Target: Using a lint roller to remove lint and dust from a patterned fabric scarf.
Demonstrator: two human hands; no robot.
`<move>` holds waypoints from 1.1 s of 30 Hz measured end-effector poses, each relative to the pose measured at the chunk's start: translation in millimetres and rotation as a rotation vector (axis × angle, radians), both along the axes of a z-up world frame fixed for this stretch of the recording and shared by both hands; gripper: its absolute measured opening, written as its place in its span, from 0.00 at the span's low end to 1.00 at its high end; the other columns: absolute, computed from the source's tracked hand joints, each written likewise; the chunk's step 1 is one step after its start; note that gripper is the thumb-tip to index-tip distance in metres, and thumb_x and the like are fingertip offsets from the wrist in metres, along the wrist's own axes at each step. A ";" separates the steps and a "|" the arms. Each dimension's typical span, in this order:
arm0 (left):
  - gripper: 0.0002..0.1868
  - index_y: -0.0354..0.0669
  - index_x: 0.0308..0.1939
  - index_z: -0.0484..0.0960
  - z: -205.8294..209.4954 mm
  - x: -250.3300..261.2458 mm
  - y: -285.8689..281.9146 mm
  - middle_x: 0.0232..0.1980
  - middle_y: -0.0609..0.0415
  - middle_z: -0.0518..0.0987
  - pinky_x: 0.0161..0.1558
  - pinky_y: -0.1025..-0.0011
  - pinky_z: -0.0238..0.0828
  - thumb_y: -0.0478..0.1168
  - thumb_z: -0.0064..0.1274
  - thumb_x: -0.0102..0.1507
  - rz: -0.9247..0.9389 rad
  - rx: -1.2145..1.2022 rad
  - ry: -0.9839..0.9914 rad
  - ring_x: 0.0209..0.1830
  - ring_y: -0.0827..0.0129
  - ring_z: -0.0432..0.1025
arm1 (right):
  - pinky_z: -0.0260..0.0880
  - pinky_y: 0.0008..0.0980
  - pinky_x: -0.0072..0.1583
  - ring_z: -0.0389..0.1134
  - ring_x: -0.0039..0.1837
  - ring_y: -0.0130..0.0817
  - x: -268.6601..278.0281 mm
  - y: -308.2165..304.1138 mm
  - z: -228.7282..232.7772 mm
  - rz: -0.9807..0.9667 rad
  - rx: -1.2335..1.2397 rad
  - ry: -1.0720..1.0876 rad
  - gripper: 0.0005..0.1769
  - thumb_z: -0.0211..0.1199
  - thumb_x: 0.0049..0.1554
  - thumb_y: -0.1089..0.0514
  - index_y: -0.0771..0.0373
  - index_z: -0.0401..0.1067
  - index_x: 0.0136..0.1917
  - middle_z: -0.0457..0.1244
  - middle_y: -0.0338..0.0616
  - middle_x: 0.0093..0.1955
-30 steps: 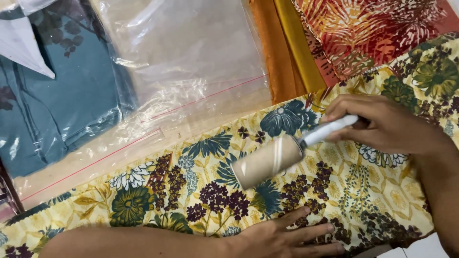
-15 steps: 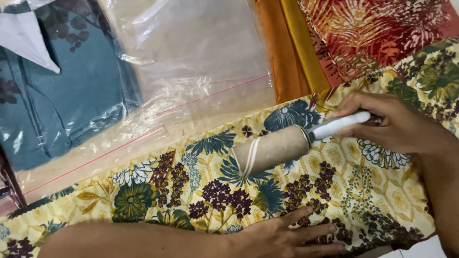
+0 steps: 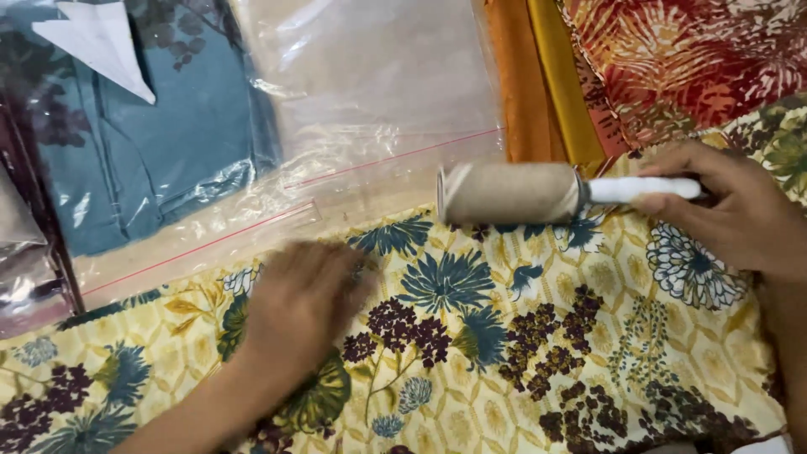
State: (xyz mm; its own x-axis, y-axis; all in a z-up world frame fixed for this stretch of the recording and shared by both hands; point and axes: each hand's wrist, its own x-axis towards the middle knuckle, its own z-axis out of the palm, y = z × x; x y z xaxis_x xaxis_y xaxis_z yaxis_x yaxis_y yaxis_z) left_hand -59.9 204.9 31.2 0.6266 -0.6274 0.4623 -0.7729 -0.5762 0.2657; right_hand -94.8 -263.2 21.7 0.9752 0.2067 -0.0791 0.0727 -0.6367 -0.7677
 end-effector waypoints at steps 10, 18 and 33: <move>0.07 0.40 0.41 0.84 -19.9 22.2 28.8 0.38 0.53 0.81 0.39 0.66 0.63 0.40 0.61 0.66 0.030 0.087 -0.085 0.36 0.63 0.68 | 0.70 0.21 0.34 0.70 0.35 0.22 -0.6 -0.8 -2.8 0.279 -0.112 0.103 0.17 0.66 0.52 0.54 0.49 0.80 0.56 0.72 0.30 0.40; 0.10 0.41 0.41 0.76 -17.9 34.3 32.0 0.40 0.52 0.78 0.36 0.67 0.63 0.43 0.57 0.70 0.023 0.180 -0.166 0.35 0.62 0.67 | 0.62 0.20 0.18 0.61 0.21 0.24 1.8 12.2 4.6 0.083 -0.118 -0.010 0.14 0.61 0.56 0.57 0.59 0.73 0.56 0.67 0.37 0.33; 0.10 0.40 0.44 0.82 -18.2 39.1 31.2 0.41 0.52 0.81 0.42 0.65 0.63 0.43 0.59 0.67 -0.007 -0.020 0.031 0.37 0.61 0.66 | 0.60 0.23 0.22 0.59 0.24 0.25 3.0 27.0 -0.9 0.035 -0.163 0.012 0.12 0.58 0.60 0.57 0.60 0.71 0.57 0.64 0.38 0.34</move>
State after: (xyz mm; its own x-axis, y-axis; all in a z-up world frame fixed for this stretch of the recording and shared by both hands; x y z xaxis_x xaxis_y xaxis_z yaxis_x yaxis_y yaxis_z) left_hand -20.8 236.2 12.9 0.6367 -0.6224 0.4552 -0.7679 -0.5652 0.3014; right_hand -91.8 -236.2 20.8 0.9665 0.2238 -0.1259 0.0885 -0.7503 -0.6551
